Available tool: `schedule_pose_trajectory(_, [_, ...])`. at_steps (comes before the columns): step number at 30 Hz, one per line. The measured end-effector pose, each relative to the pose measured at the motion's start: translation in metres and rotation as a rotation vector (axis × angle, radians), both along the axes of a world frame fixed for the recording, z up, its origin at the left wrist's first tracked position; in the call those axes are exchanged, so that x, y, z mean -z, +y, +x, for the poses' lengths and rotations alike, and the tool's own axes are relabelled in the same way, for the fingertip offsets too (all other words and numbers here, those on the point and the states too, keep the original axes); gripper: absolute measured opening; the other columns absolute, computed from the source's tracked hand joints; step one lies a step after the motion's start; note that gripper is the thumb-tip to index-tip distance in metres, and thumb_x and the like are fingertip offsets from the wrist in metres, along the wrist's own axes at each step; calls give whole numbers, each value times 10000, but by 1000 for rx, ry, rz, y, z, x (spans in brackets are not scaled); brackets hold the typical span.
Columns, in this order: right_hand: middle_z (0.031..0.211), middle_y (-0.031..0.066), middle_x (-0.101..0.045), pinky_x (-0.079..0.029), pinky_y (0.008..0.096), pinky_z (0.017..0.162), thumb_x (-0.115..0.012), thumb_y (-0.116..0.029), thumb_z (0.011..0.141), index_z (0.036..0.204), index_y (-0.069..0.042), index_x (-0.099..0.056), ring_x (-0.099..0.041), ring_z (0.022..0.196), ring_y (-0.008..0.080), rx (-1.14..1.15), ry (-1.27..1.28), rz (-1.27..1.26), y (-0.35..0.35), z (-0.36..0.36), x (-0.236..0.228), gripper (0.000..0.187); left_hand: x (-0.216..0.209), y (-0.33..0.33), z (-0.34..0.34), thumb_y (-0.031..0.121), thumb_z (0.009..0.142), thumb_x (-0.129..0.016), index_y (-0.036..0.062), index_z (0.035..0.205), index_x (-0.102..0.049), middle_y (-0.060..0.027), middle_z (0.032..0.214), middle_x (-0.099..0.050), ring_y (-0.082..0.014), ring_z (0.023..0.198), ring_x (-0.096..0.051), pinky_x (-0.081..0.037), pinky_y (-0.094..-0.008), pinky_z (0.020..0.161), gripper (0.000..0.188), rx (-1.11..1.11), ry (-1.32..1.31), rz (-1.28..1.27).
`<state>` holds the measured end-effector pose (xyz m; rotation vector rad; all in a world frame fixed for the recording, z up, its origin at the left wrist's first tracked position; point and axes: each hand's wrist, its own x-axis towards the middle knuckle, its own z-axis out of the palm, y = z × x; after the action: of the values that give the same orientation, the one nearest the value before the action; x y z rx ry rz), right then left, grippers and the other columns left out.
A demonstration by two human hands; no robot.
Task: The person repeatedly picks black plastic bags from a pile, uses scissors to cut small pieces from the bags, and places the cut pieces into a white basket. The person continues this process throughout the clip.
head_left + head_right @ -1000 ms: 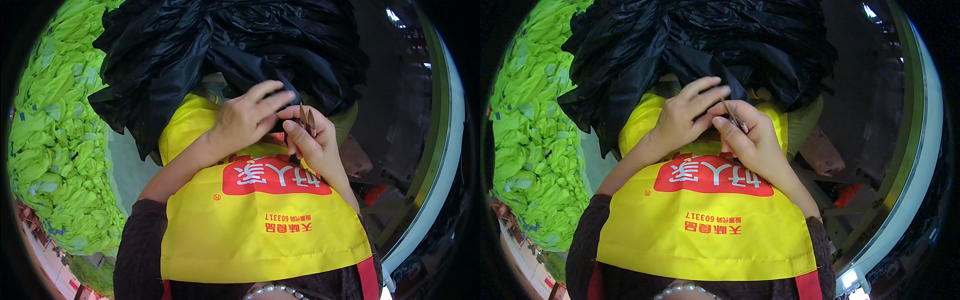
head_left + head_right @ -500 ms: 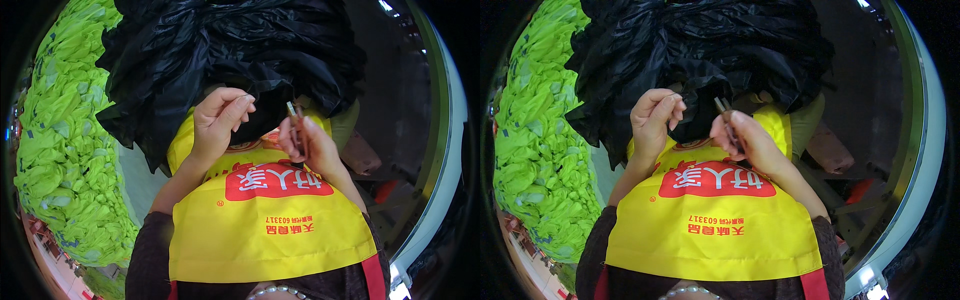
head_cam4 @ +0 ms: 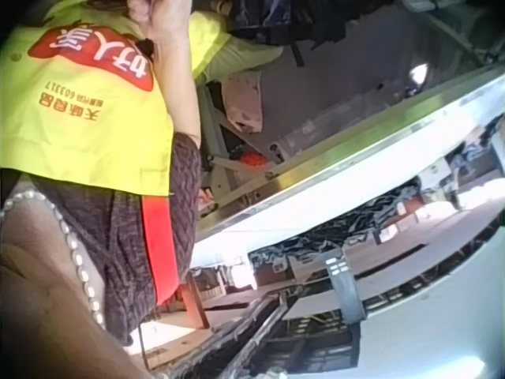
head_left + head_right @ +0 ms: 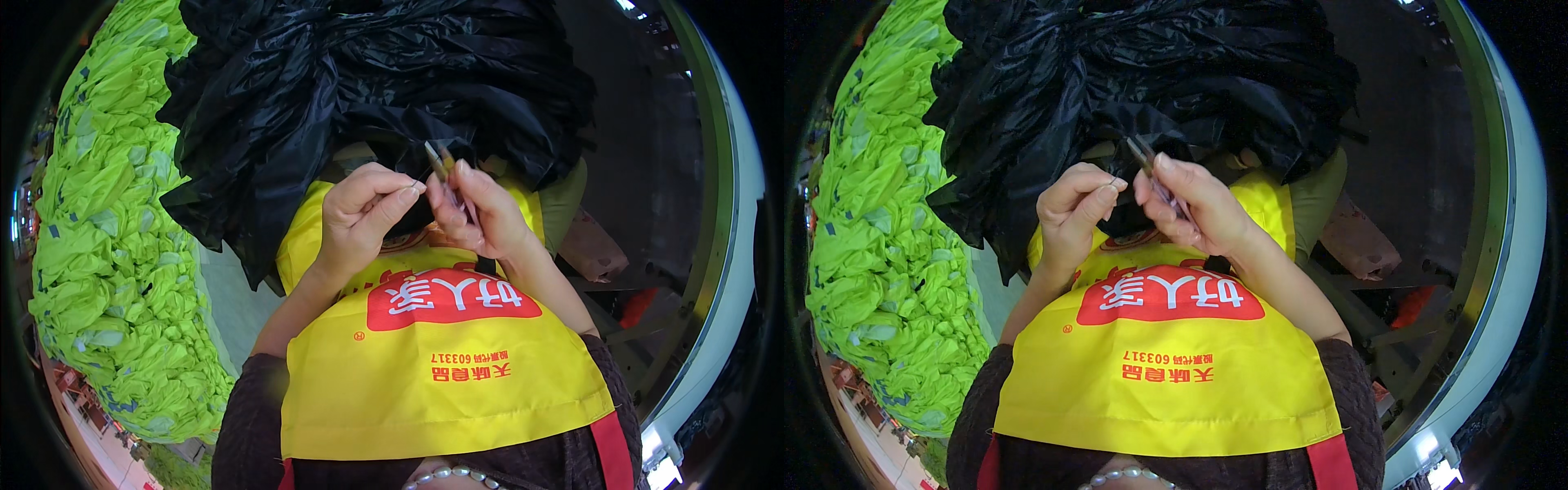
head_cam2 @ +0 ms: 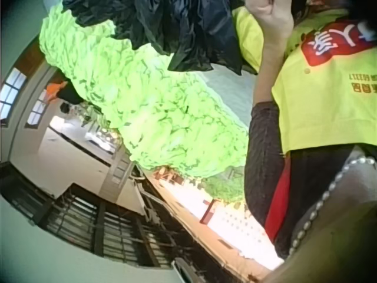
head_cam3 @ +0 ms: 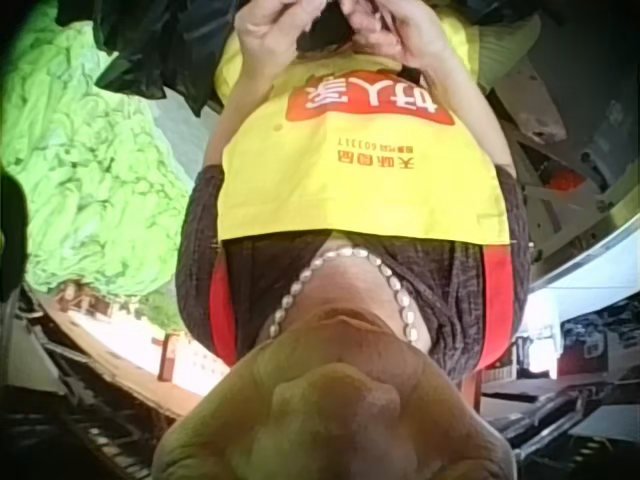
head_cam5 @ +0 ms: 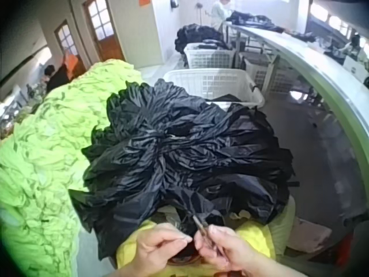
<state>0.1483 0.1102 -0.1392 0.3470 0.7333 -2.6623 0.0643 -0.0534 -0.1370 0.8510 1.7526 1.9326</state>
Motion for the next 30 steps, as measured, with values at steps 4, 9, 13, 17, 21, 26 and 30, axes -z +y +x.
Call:
schedule_pose_trajectory(4, [541, -31, -352, -185, 180, 323, -383, -394, 928, 772, -83, -454, -236, 366, 39, 216, -51, -20, 2, -2, -11, 355, 3, 0, 0, -4, 803, -585, -2, 853, -611, -39, 755, -571, -60, 591, -484, -371, -175, 524, 57, -10, 38, 12])
schedule_pose_trajectory(9, [703, 50, -519, -403, 217, 526, -743, -252, 697, 875, -9, -538, -518, 595, 133, 522, 482, 1603, 28, -18, -17, 365, 10, -4, -1, 25, 844, -533, -10, 900, -590, -74, 785, -565, -96, 579, -494, -398, -217, 522, 87, -31, -259, 139])
schedule_pose_trajectory(13, [722, -14, -540, -371, 194, 598, -753, -159, 686, 836, -9, -587, -453, 669, 47, -130, 269, 1390, 35, -45, -6, 269, 23, -11, -18, 91, 874, -523, 15, 896, -588, -70, 815, -584, -108, 622, -522, -420, -235, 535, 102, -44, -544, 267])
schedule_pose_trajectory(17, [612, -13, -510, -347, 215, 518, -679, -239, 761, 774, -9, -608, -435, 564, 71, 7, 256, 1211, 30, -59, 25, 241, 60, -27, -44, 173, 887, -525, 25, 966, -591, -58, 799, -595, -113, 700, -541, -446, -237, 641, 180, -463, -849, 213])
schedule_pose_trajectory(21, [587, -62, -449, -293, 200, 482, -662, -234, 777, 733, -48, -597, -376, 531, 36, 31, 42, 1005, 20, -60, 17, 202, 69, -43, -32, 300, 901, -496, 32, 1075, -555, -83, 935, -578, -141, 825, -535, -449, -274, 763, 326, -603, -918, 100])
schedule_pose_trajectory(26, [539, -96, -381, -175, 172, 383, -666, -232, 778, 748, -118, -555, -275, 406, 5, 71, -103, 835, 14, -57, 16, 162, 62, -36, -9, 225, 811, -608, 55, 1051, -580, -85, 1017, -582, -153, 976, -518, -389, -285, 853, 295, -375, -494, -168])
schedule_pose_trajectory(30, [537, -99, -373, -173, 167, 387, -673, -229, 773, 752, -120, -554, -272, 410, 3, 50, -135, 762, 14, -53, 19, 163, 72, -25, -12, 129, 800, -626, 23, 950, -603, -13, 904, -597, -83, 825, -546, -419, -208, 727, 186, -232, -96, -222])
